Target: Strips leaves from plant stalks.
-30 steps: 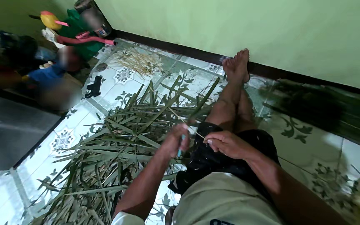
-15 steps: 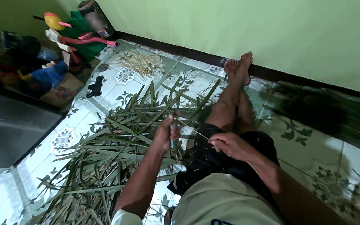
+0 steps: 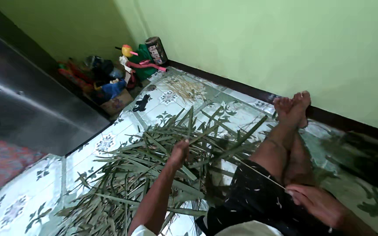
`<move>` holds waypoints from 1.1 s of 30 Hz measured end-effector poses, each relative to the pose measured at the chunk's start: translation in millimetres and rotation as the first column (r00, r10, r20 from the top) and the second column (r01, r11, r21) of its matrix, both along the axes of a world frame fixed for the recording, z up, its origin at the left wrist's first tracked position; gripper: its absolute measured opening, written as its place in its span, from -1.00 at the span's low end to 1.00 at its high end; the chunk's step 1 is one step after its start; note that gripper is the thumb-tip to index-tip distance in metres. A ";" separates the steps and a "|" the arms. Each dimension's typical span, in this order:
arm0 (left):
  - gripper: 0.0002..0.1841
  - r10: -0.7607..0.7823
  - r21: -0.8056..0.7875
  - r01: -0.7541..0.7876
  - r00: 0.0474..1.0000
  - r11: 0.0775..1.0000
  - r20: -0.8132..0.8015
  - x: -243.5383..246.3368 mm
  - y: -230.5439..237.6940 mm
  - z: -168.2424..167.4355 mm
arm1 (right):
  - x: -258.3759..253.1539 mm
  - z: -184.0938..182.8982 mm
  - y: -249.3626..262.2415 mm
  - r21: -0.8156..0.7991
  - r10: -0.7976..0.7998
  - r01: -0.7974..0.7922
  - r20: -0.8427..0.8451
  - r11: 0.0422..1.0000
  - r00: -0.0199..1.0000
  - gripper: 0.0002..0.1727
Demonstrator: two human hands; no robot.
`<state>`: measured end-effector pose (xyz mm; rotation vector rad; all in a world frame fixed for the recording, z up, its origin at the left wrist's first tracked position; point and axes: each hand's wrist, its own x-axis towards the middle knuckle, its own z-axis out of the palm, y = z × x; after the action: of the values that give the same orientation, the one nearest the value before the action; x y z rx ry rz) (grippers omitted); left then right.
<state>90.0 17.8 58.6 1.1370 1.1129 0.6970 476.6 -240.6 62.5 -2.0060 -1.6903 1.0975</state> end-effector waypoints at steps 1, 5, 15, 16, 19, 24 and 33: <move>-0.61 -0.127 0.025 0.129 0.990 0.991 -0.059 1.5 -9.1 8.9 | 9.5 -4.1 0.7 0.004 0.035 -0.035 0.064 0.999 0.997 -0.68; -0.45 -0.648 0.053 0.743 0.613 0.667 -0.452 48.5 -51.4 50.4 | 14.7 21.5 30.5 0.126 0.175 -0.225 0.322 0.966 0.931 -0.77; -0.50 -0.593 0.120 0.883 0.400 0.454 -0.699 113.5 -71.1 19.9 | -70.9 129.2 75.6 0.741 0.163 -0.561 0.543 0.369 0.824 -0.68; -0.53 -0.578 0.181 0.826 0.513 0.534 -0.635 109.8 -68.2 20.4 | -80.4 135.4 69.8 0.808 0.183 -0.485 0.449 0.336 0.875 -0.63; -0.59 -0.492 0.266 0.573 0.812 0.775 -0.314 101.7 -66.2 24.7 | -89.3 113.9 63.7 0.863 0.167 -0.254 0.199 0.436 0.966 -0.61; -0.67 -0.334 0.103 0.318 0.893 0.943 0.300 111.6 -75.3 17.3 | -100.3 11.4 89.9 0.610 -0.100 0.170 -0.148 0.774 0.984 -0.51; -0.69 -0.271 -0.011 0.278 0.944 0.960 0.187 108.8 -87.0 -13.4 | -112.4 -42.3 80.1 0.242 -0.123 0.197 -0.289 0.950 0.949 -0.66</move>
<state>198.7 -69.2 45.2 1.1441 0.7886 0.5469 364.1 -160.5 20.2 -1.7041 -1.4217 0.9763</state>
